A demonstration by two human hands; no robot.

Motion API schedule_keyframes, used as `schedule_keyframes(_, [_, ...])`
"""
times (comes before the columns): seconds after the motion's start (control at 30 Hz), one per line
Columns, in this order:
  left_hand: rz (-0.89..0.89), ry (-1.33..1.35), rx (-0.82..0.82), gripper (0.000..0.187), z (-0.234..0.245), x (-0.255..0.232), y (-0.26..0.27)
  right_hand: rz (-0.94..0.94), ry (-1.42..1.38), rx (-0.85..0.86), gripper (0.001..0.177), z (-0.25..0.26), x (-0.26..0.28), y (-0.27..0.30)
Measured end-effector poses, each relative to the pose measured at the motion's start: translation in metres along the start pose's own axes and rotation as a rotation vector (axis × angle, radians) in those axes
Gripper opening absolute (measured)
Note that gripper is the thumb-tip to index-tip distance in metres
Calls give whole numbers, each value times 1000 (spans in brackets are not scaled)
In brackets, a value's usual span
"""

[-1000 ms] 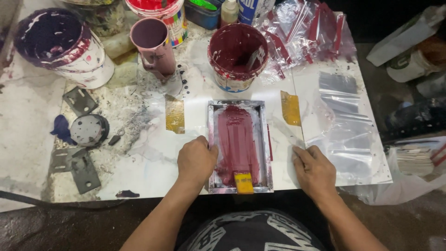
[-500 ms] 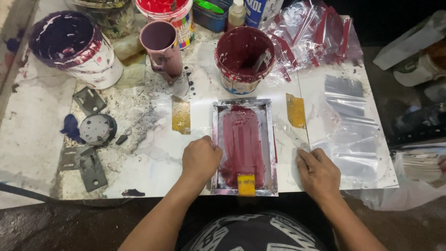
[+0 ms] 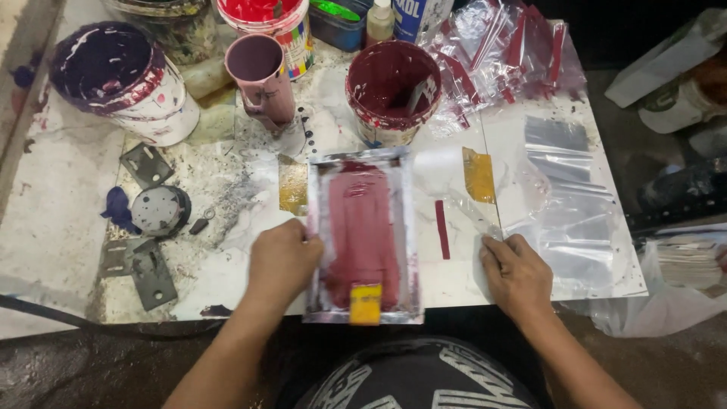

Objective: The person spreads red ink evenly across a rectangular screen printing frame using a yellow squeegee. They then place a clear plastic sheet over a white surface and press the inked screen onto it to transfer the ink, repeating the process to create multiple prints.

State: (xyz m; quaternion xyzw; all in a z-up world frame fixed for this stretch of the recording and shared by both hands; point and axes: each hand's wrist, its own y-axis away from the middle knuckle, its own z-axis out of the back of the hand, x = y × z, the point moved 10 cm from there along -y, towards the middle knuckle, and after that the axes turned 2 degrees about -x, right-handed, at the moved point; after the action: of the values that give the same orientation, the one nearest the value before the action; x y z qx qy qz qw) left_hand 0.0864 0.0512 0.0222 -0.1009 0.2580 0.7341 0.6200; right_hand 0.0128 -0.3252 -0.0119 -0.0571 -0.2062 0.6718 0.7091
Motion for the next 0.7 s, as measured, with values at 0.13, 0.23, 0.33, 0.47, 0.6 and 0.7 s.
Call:
schedule_keyframes(0.13, [92,-92,21,39,10,37,8,-23,-35,20,20,-6,-9,2])
schedule_keyframes(0.23, [149,-125,-32,40,24,61,1,-21,-158,-60,18,4,-8,1])
schedule_keyframes(0.33, [164,-149,-93,40,37,70,-2,-39,-276,-128,20,14,-8,1])
schedule_keyframes(0.47, [158,-150,-103,39,30,74,-6,121,-63,-190,22,22,14,2])
schedule_keyframes(0.6, [80,-152,-152,35,23,74,-11,155,63,-16,37,2,24,-1])
schedule_keyframes(0.7, [36,-135,-200,33,23,63,-8,149,88,17,42,-12,15,3])
